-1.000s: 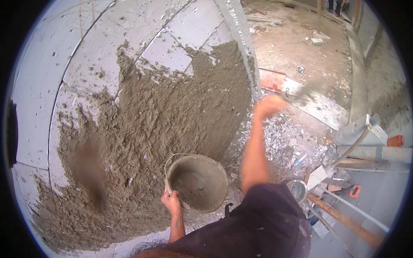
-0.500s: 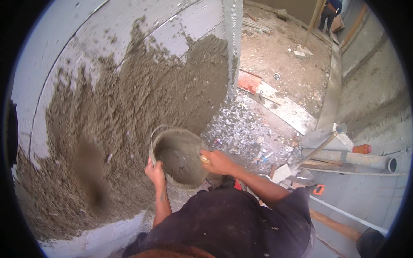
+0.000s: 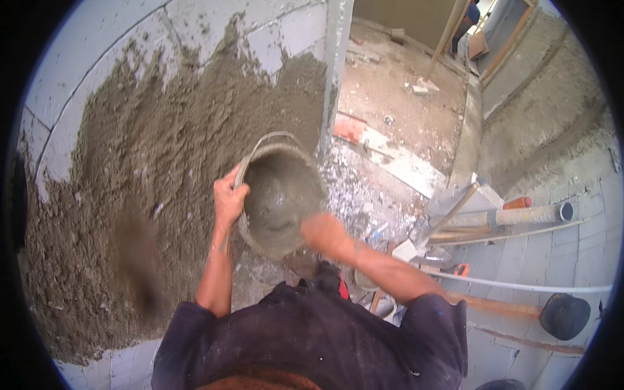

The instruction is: The person mixes plaster in a bucket with a trowel, adds water from a cup, and then applies the plaster to a concrete block wall using the trowel.

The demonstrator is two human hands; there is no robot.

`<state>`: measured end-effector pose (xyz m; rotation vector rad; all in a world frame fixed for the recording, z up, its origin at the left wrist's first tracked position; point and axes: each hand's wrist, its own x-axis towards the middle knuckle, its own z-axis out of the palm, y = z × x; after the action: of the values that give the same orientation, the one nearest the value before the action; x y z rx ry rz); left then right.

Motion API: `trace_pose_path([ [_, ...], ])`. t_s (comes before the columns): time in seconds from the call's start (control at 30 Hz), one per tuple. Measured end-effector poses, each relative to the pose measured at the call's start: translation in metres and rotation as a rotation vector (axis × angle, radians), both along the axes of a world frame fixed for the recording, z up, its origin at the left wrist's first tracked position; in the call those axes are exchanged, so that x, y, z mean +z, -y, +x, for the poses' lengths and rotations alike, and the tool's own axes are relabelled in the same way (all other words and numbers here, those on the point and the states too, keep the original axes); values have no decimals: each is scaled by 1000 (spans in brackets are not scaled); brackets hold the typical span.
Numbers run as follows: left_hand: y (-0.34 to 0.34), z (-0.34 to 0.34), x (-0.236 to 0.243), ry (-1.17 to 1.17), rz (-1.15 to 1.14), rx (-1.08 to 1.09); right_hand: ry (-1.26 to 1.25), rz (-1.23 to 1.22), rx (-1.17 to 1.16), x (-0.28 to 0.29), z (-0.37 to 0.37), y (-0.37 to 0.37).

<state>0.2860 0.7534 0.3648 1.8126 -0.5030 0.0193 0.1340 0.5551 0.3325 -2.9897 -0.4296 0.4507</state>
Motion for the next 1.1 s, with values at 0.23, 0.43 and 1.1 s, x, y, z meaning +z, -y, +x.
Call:
trace_pose_path([
  [0.23, 0, 5, 21, 91, 0, -103, 288, 92, -134, -25, -8, -21],
  [0.43, 0, 5, 14, 95, -117, -209, 404, 132, -329, 3, 13, -25],
  [1.1, 39, -20, 103, 245, -90, -411, -674, 1195, -409, 1, -7, -10],
])
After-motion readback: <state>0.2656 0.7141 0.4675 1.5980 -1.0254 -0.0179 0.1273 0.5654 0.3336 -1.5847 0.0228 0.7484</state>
